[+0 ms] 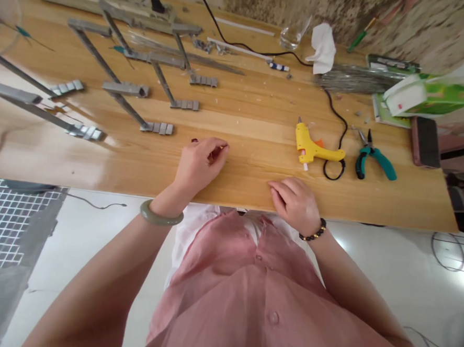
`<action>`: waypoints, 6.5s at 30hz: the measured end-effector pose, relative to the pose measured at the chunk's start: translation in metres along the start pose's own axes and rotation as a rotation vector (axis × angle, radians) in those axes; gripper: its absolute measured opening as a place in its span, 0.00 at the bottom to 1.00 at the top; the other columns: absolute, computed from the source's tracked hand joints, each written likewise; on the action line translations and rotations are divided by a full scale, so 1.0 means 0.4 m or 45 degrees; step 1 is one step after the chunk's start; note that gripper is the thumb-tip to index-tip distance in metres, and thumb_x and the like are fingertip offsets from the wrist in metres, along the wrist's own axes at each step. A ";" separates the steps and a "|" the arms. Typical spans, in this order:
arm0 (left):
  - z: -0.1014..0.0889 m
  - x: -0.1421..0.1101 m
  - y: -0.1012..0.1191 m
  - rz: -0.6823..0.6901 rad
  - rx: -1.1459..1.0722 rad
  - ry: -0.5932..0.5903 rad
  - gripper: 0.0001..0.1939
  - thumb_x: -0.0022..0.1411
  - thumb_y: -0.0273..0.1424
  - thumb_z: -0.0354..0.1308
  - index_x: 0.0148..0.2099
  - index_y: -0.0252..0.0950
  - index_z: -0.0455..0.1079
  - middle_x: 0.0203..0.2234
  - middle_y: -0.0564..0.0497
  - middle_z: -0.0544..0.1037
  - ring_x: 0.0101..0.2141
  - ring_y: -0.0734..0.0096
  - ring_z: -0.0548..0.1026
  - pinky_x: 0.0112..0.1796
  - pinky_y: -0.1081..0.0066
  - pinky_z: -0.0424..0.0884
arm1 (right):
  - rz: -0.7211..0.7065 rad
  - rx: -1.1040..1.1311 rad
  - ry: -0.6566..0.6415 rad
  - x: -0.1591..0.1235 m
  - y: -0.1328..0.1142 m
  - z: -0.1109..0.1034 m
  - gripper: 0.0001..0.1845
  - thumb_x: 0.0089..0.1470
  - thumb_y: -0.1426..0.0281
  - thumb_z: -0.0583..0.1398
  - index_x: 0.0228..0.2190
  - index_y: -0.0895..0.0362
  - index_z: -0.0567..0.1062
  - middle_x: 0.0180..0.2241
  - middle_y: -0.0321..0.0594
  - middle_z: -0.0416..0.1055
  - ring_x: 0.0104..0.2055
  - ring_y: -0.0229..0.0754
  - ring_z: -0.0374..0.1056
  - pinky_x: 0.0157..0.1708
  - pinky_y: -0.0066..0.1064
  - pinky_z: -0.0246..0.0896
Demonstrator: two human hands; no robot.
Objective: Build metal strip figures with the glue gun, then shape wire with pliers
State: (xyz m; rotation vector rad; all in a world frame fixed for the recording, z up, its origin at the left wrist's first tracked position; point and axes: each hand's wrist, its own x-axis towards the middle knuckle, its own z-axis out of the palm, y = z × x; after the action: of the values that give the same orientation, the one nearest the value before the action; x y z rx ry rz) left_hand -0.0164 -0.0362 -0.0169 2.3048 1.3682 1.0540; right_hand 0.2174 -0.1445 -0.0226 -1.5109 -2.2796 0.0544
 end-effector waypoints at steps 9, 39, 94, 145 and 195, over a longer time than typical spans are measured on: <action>-0.001 0.002 -0.003 -0.058 0.016 0.016 0.06 0.59 0.32 0.55 0.35 0.40 0.72 0.25 0.55 0.78 0.26 0.72 0.75 0.30 0.73 0.69 | -0.010 0.031 -0.004 0.005 0.002 -0.004 0.13 0.61 0.73 0.52 0.42 0.58 0.75 0.33 0.44 0.71 0.39 0.46 0.66 0.42 0.39 0.63; 0.059 0.222 0.045 0.170 -0.314 -0.333 0.07 0.61 0.28 0.53 0.34 0.36 0.72 0.26 0.51 0.79 0.27 0.72 0.73 0.31 0.74 0.66 | 0.117 -0.036 -0.265 0.151 0.003 -0.071 0.10 0.60 0.72 0.55 0.41 0.56 0.75 0.36 0.41 0.73 0.39 0.43 0.69 0.38 0.33 0.63; 0.091 0.269 -0.045 -0.639 -1.150 -0.360 0.11 0.54 0.38 0.62 0.30 0.34 0.72 0.21 0.52 0.76 0.25 0.74 0.73 0.30 0.75 0.69 | 0.651 1.244 -0.109 0.413 0.083 0.022 0.17 0.51 0.77 0.59 0.44 0.59 0.72 0.30 0.37 0.73 0.31 0.37 0.69 0.33 0.29 0.64; 0.073 0.246 -0.024 -0.222 -0.779 -0.417 0.09 0.60 0.33 0.56 0.32 0.35 0.74 0.26 0.50 0.79 0.28 0.71 0.75 0.31 0.73 0.69 | 0.834 1.498 -0.342 0.415 0.112 0.029 0.08 0.48 0.71 0.56 0.20 0.57 0.67 0.17 0.30 0.63 0.20 0.32 0.58 0.23 0.25 0.54; 0.080 0.257 -0.033 -0.786 -1.393 -0.447 0.11 0.52 0.37 0.66 0.33 0.34 0.74 0.22 0.53 0.77 0.23 0.78 0.72 0.29 0.77 0.68 | 0.181 0.795 0.374 0.402 0.109 0.003 0.15 0.58 0.73 0.56 0.46 0.53 0.72 0.38 0.39 0.73 0.38 0.37 0.70 0.43 0.32 0.67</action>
State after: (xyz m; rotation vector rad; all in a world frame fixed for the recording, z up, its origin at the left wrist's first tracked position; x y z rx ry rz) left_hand 0.0275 0.0614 -0.0002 1.0925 0.8864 0.8076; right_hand 0.2015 0.0168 0.0149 -1.2388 -1.6987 0.4994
